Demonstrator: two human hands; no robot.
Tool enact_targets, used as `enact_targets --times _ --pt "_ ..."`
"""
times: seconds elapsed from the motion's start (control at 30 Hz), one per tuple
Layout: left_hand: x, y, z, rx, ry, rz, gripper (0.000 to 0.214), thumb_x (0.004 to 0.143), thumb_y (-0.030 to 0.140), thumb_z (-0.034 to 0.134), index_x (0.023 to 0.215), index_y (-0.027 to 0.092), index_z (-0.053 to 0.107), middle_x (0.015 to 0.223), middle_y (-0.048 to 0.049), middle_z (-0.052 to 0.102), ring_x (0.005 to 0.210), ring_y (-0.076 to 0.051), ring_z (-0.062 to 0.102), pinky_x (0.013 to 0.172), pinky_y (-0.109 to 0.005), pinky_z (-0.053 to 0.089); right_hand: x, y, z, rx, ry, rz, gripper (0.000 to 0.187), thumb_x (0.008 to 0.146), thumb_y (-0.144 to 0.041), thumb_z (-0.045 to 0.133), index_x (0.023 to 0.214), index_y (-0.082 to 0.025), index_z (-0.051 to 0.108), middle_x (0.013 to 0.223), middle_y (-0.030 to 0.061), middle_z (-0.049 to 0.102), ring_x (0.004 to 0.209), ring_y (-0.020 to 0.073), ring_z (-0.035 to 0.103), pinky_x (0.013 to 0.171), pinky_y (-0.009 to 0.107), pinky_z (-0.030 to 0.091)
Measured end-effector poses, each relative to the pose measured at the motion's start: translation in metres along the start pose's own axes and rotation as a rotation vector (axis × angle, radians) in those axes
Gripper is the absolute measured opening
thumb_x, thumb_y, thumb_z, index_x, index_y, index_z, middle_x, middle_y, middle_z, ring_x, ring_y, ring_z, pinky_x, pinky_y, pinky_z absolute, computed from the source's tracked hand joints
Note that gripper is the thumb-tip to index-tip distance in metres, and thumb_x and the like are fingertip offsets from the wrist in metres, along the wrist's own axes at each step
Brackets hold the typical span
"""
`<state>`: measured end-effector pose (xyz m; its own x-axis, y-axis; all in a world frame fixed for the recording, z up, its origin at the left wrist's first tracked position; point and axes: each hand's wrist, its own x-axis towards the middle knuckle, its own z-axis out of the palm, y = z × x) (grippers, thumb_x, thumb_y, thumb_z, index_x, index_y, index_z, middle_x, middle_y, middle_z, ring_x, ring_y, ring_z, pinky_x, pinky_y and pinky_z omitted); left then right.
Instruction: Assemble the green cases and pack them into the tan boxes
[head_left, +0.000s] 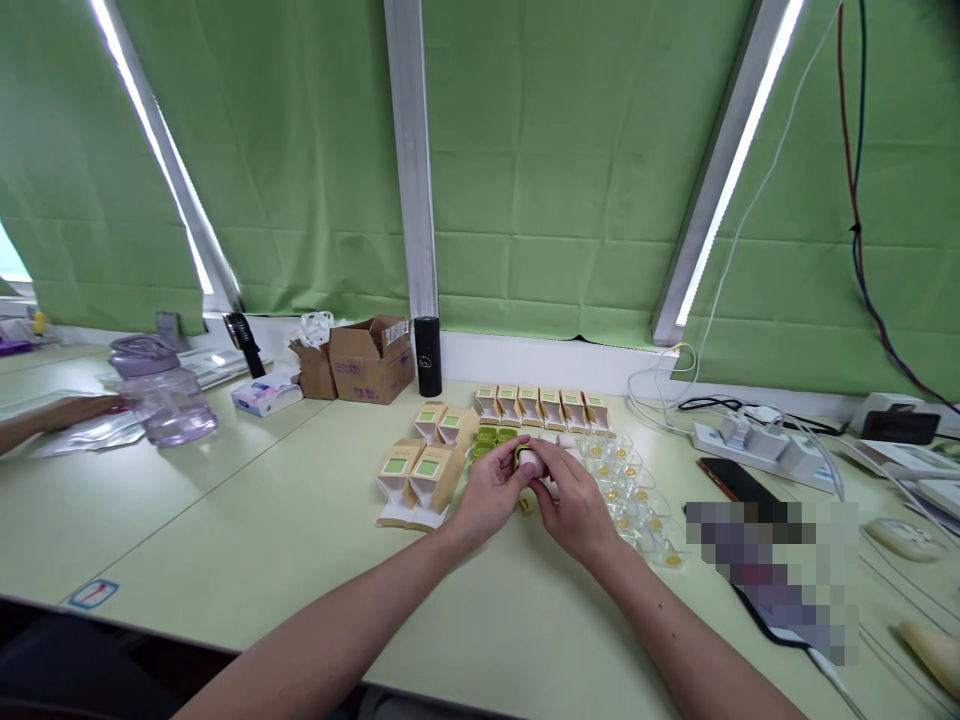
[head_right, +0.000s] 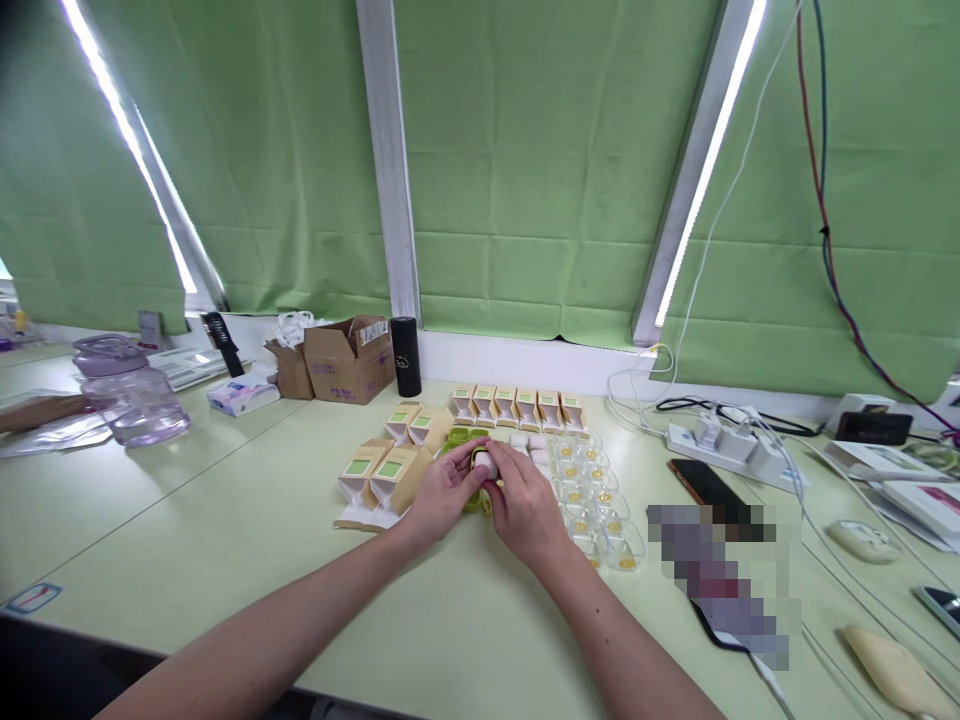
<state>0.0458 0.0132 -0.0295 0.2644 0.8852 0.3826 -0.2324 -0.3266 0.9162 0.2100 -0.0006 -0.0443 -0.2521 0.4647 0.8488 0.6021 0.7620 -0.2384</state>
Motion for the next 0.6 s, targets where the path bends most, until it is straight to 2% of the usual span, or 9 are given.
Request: enact_targets --times 0.1,0.23,0.3,0.37,0.43,0.5,0.6 --pt "0.0 0.0 0.0 -0.057 0.006 -0.034 0.075 0.083 0.056 0.083 0.142 0.014 0.061 0.128 -0.0184 0.073 0.119 -0.03 0.071 0.101 -0.041 0.06 0.0 -0.001 -0.001 0.059 -0.008 0.065 0.062 0.099 -0.017 0.056 0.158 -0.024 0.041 0.138 0.0161 0.068 0.117 0.0302 0.07 0.095 0.049 0.064" --pt "0.001 0.002 0.001 -0.084 0.006 -0.055 0.082 0.081 0.061 0.083 0.143 0.014 0.059 0.123 -0.0166 0.074 0.116 -0.029 0.072 0.098 -0.038 0.061 0.0 -0.002 0.0 0.11 0.015 0.144 0.052 0.099 -0.019 0.054 0.15 -0.024 0.048 0.135 0.0141 0.068 0.101 0.0263 0.072 0.091 0.047 0.063" --pt "0.001 0.005 0.001 -0.068 0.008 -0.06 0.083 0.081 0.063 0.082 0.143 0.015 0.058 0.116 -0.014 0.075 0.108 -0.026 0.073 0.091 -0.035 0.062 0.0 -0.002 0.0 0.139 0.012 0.193 0.047 0.098 -0.022 0.056 0.145 -0.024 0.052 0.13 0.0132 0.07 0.091 0.024 0.071 0.087 0.045 0.063" --pt "0.0 0.009 0.0 -0.033 0.012 -0.066 0.081 0.083 0.064 0.08 0.144 0.016 0.057 0.109 -0.0115 0.076 0.096 -0.023 0.074 0.077 -0.03 0.062 0.0 -0.003 -0.001 0.19 0.016 0.248 0.044 0.098 -0.024 0.058 0.141 -0.024 0.054 0.126 0.013 0.071 0.083 0.0221 0.069 0.081 0.042 0.063" --pt "-0.001 0.012 -0.001 0.028 0.034 -0.059 0.074 0.087 0.064 0.075 0.141 0.016 0.058 0.101 -0.0095 0.076 0.081 -0.019 0.072 0.061 -0.024 0.056 0.001 -0.004 -0.001 0.272 0.031 0.315 0.043 0.097 -0.027 0.061 0.139 -0.024 0.054 0.125 0.013 0.072 0.078 0.0204 0.069 0.075 0.039 0.061" --pt "-0.002 0.014 -0.003 0.099 0.082 -0.026 0.064 0.093 0.062 0.069 0.136 0.016 0.06 0.097 -0.0083 0.075 0.072 -0.016 0.069 0.054 -0.021 0.049 0.003 -0.003 0.0 0.369 0.054 0.4 0.043 0.097 -0.031 0.064 0.138 -0.024 0.054 0.121 0.0121 0.073 0.076 0.0192 0.068 0.072 0.037 0.06" --pt "-0.001 0.015 -0.008 0.222 0.142 0.062 0.047 0.1 0.05 0.063 0.134 0.018 0.061 0.105 -0.0096 0.075 0.087 -0.018 0.071 0.065 -0.024 0.054 0.006 -0.003 0.0 0.534 0.085 0.52 0.043 0.096 -0.039 0.068 0.135 -0.024 0.056 0.109 0.009 0.075 0.076 0.0186 0.066 0.069 0.033 0.057"
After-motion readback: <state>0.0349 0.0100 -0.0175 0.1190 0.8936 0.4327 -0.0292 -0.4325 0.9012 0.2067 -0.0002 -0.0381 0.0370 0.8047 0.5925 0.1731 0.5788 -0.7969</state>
